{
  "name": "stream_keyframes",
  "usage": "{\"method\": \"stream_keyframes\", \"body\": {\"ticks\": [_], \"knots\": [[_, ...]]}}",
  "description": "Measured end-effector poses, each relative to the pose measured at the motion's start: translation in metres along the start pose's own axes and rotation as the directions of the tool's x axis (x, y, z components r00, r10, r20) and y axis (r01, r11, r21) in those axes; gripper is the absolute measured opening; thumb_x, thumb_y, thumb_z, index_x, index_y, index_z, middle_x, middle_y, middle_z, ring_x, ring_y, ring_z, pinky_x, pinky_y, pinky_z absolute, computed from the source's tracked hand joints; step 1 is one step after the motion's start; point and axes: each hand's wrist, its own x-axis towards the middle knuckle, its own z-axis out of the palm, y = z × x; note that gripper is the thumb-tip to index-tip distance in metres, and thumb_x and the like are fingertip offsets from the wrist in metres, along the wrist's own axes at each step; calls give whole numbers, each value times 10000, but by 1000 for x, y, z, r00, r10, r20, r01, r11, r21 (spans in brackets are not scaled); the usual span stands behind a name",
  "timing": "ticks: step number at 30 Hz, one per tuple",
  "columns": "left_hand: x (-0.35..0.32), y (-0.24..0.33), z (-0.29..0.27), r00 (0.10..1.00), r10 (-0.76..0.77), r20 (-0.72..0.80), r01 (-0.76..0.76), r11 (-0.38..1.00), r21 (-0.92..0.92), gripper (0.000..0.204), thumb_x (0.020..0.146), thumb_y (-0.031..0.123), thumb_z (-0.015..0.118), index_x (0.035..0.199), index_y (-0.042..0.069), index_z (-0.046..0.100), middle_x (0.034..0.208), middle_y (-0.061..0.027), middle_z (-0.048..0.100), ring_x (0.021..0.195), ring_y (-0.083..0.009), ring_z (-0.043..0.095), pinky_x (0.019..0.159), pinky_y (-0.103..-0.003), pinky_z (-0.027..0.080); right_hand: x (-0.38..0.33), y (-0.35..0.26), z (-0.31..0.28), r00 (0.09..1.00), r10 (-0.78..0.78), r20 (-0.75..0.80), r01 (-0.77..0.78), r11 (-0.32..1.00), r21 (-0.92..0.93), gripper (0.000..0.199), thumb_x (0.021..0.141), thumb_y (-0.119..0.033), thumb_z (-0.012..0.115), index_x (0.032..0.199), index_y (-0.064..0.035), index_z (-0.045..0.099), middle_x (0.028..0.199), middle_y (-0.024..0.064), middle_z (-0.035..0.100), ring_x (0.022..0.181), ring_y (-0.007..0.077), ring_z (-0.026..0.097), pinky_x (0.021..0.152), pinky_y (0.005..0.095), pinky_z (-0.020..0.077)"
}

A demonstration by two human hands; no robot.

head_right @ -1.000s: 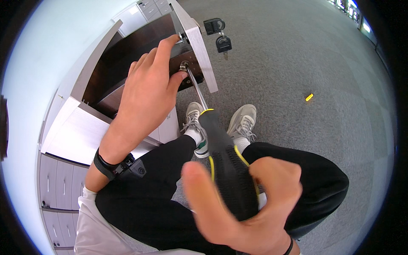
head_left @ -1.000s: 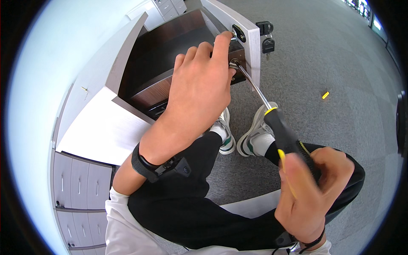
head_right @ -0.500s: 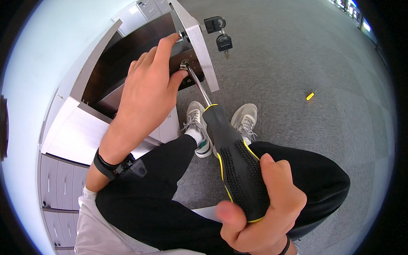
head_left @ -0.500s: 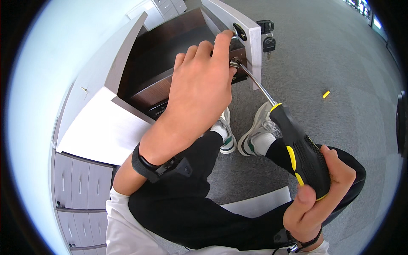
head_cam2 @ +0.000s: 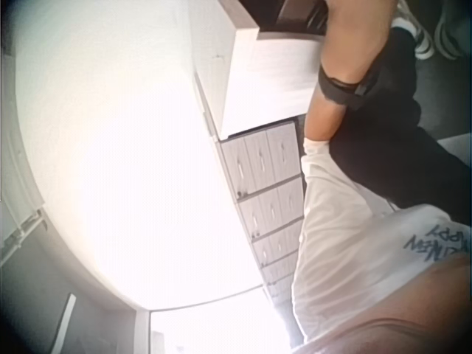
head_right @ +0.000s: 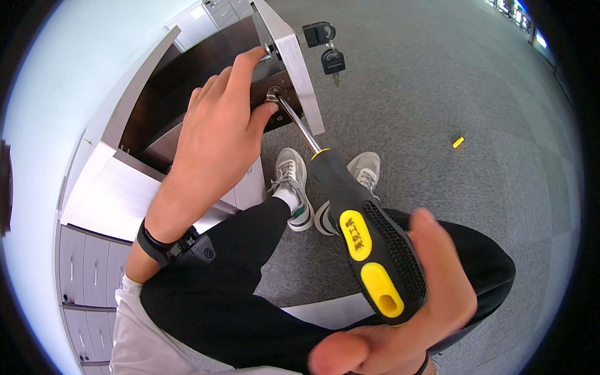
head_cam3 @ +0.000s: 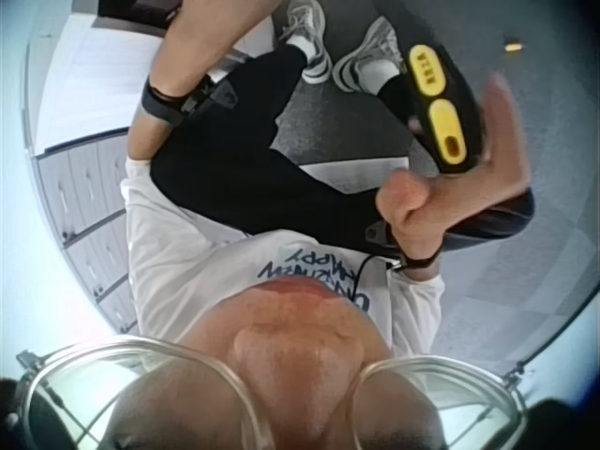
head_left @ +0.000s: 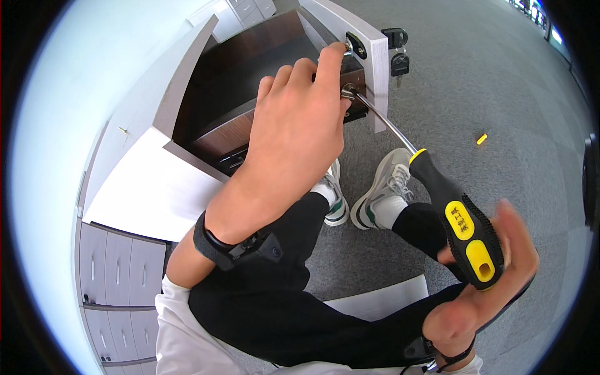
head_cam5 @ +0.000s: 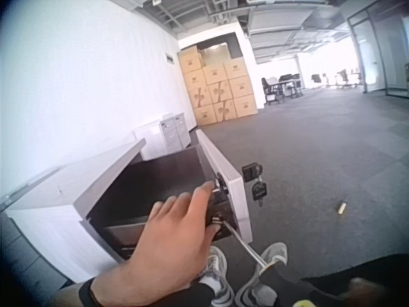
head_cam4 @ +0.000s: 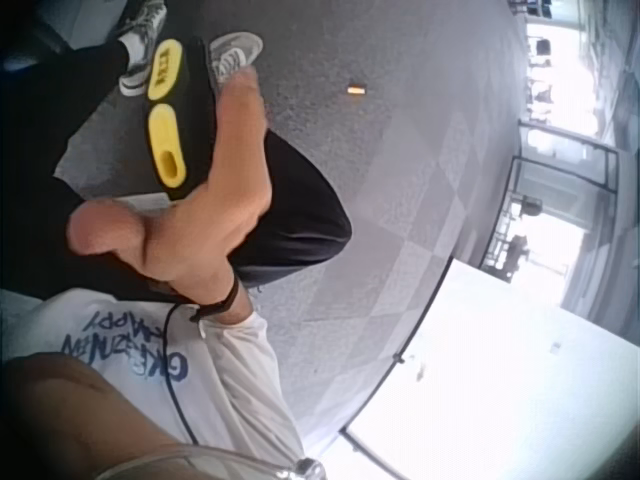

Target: The person uses a screwdriver to tighten screws on the side of a white drawer, securing the drawer to the cabinet frame. The person then moves to the front of the drawer and tightens additional screws on the drawer face.

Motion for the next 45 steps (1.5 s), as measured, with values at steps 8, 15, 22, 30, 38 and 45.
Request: {"method": "stream_keyframes", "body": {"ticks": [8,15,22,30,38,45], "knots": [[0,0,0,1000,-8,-7,8,1000,6,556,885,53,716,1385,32,473,1001,-217,676,992,-391,639,881,-480,460,5,-13,-12,970,-132,206,197,920,-338,429,820,-9,597,1247,17,586,1118,214,559,1002,331,570,920,416,446],[1,-2,0,1000,-1,8,1,1000,12,561,886,54,716,1389,35,469,1005,-201,675,979,-387,638,880,-475,458,7,-9,-6,969,-138,204,178,964,-196,802,875,-432,676,1435,54,370,1154,220,571,990,297,592,880,408,480],[1,-3,3,999,35,-37,-34,999,34,559,852,62,738,1354,21,494,956,-179,652,925,-350,644,843,-461,469,-1,-15,-8,986,8,165,35,966,-256,684,1004,-509,486,1343,86,496,1122,208,583,981,275,595,867,367,478],[0,-1,0,999,-33,31,33,999,0,560,893,59,713,1396,42,468,1047,-224,677,1020,-400,636,904,-477,461,10,-11,-17,918,-230,324,318,913,-254,487,821,-45,709,1286,-2,570,1154,225,507,991,318,532,859,421,434],[0,-1,1,1000,14,-18,-14,1000,13,549,879,67,723,1370,22,482,1003,-204,664,969,-373,641,872,-467,465,4,-8,-8,980,56,192,-25,987,-158,657,1069,-488,378,1389,76,488,1128,176,578,740,128,556,648,249,434],[0,-1,1,1000,0,7,0,1000,11,550,894,60,712,1390,34,474,1033,-217,676,1006,-388,640,899,-474,462,10,-8,-15,919,-282,277,360,886,-291,406,816,-153,730,1194,-28,646,1122,207,532,917,277,538,765,384,438]]}}
